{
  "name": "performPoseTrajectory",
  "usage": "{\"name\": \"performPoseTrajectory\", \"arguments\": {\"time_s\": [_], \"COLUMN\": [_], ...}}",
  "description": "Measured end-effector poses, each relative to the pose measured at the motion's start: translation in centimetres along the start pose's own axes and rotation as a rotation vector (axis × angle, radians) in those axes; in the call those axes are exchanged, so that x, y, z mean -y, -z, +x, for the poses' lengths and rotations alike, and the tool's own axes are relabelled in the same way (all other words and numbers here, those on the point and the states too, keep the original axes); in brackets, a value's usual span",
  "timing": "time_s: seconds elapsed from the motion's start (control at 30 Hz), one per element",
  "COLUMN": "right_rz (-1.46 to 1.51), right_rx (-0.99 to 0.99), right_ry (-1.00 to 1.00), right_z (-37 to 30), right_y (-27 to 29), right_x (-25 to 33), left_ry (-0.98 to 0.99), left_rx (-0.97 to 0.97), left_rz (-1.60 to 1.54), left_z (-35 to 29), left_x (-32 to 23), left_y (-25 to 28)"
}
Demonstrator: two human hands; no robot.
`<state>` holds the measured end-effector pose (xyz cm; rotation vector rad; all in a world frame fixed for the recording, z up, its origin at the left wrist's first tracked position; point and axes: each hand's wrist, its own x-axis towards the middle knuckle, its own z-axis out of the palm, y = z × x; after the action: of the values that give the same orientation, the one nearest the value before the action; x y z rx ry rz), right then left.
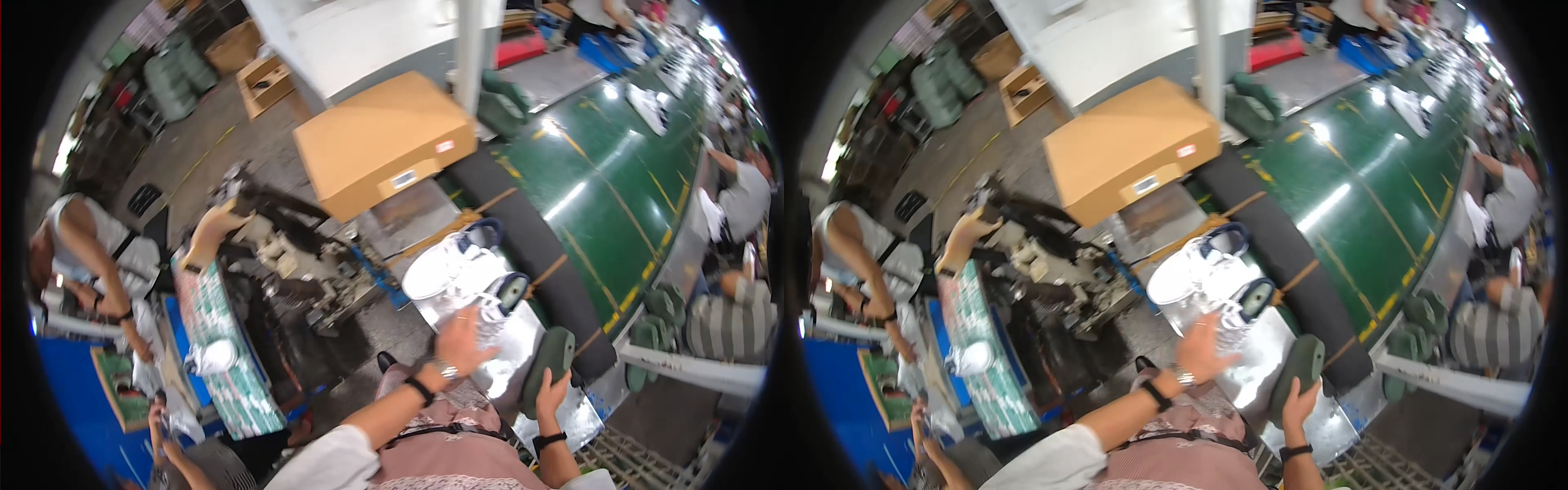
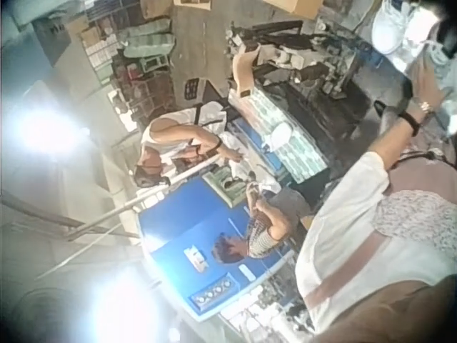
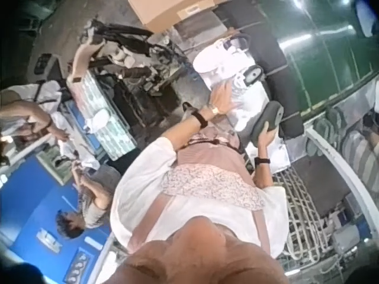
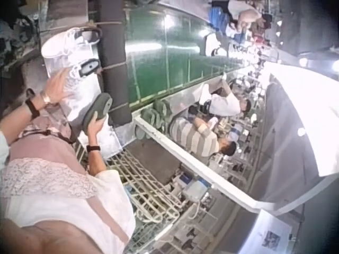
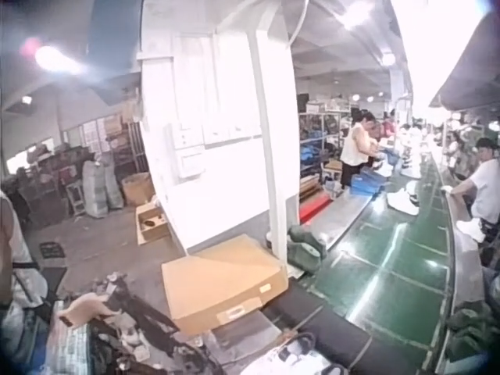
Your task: Insert shoe lasts into uppers and organize them on a rack at a manufacturing station.
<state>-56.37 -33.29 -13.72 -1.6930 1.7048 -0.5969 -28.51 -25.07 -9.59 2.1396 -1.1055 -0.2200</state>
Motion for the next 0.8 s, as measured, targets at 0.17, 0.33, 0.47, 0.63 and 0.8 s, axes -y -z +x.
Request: {"name": "performPoseTrajectory", "arguments": {"time_s": [0.17,0.33,0.47,0.63,0.8], "right_rz": [-0.277,0.543,0.873,0.693,0.255], "right_rx": [-0.048,0.415,0.785,1.026,0.965], "right_ry": [0.347,0.093,0.149,0.504,0.876], "right_z": [1.2,0.1,-6.4,-14.2,-19.6], "right_y": [1.6,-1.3,-9.1,-17.1,-21.7], "right_x": [1.9,13.0,22.0,34.5,44.0], "left_ry": [0.507,0.546,0.614,0.700,0.608], "left_rx": [0.333,0.393,0.195,-0.366,-0.567], "left_rz": [-0.156,-0.718,-1.676,-1.713,-1.868], "left_z": [3.0,-1.4,-5.4,-7.5,-6.3], "left_x": [-0.1,1.5,3.6,7.7,13.3], "left_y": [-3.2,2.8,9.7,19.1,23.9]}}
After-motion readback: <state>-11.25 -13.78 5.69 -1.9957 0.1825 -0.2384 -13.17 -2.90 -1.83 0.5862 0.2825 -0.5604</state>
